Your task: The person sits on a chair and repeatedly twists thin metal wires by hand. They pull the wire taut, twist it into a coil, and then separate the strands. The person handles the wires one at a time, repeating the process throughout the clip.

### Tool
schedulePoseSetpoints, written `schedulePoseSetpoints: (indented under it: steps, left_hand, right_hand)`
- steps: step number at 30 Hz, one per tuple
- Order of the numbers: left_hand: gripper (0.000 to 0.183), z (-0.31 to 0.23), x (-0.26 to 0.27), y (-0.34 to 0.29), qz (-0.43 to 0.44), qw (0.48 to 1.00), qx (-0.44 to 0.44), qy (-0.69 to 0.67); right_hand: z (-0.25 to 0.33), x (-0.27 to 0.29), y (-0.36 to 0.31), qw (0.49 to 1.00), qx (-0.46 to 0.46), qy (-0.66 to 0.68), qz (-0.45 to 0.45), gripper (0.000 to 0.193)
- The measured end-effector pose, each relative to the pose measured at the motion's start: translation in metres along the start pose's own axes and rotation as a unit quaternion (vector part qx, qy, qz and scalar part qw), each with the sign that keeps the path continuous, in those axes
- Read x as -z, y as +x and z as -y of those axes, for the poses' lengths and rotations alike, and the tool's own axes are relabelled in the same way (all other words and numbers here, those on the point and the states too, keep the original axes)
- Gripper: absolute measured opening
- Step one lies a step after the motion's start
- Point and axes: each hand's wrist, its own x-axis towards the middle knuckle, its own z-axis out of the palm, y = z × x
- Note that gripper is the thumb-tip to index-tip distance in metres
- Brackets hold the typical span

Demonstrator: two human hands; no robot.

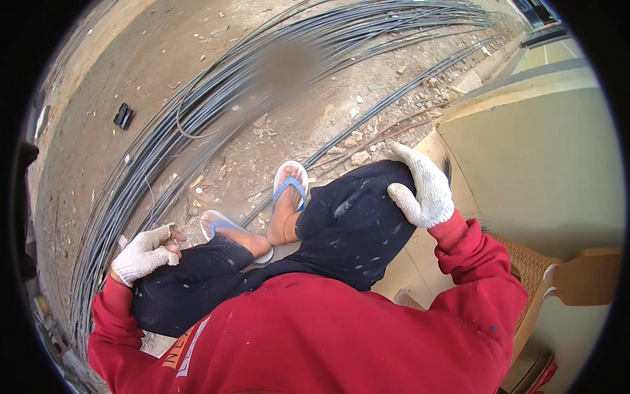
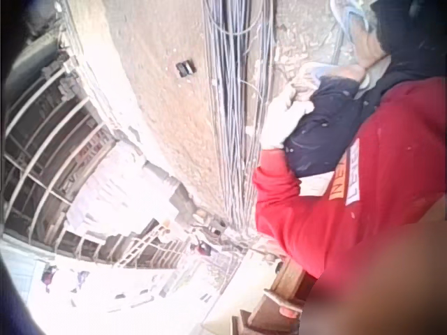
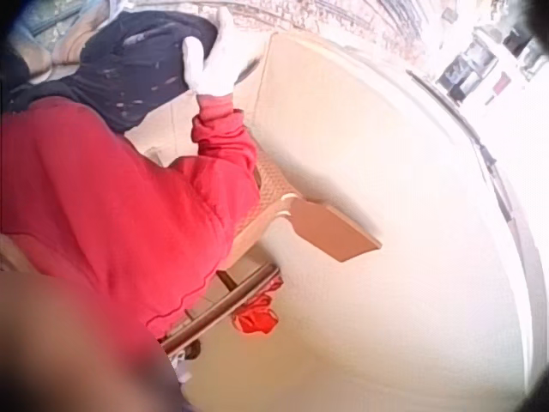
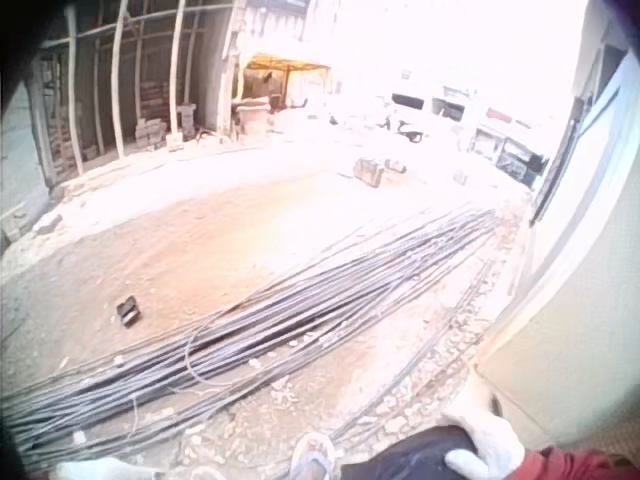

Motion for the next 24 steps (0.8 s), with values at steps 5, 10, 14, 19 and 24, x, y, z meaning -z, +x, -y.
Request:
schedulePoseSetpoints:
  steps: [5, 10, 14, 19, 24]
  left_hand:
    - [0.034, 0.011, -0.036, 0.0, -0.177, 0.975, -0.031, 0.133]
    - [0.036, 0.046, -0.109, 0.011, -0.204, 0.965, -0.151, 0.071]
    - [0.027, 0.089, -0.18, 0.099, -0.121, 0.976, -0.165, 0.076]
    - [0.042, 0.127, -0.199, 0.149, 0.113, 0.927, -0.293, 0.205]
    - [0.043, 0.093, -0.188, 0.109, 0.046, 0.884, -0.304, 0.353]
  right_hand:
    - [-0.058, -0.037, -0.072, 0.88, -0.233, 0.204, -0.359, 0.045]
    - [-0.126, -0.08, -0.185, 0.78, -0.594, 0.009, -0.198, 0.051]
    - [-0.133, -0.114, -0.231, 0.625, -0.758, 0.181, -0.043, 0.066]
    - [-0.126, -0.122, -0.237, 0.645, -0.738, 0.053, -0.19, 0.069]
    - [-0.139, -0.107, -0.237, 0.716, -0.614, -0.134, -0.304, 0.044]
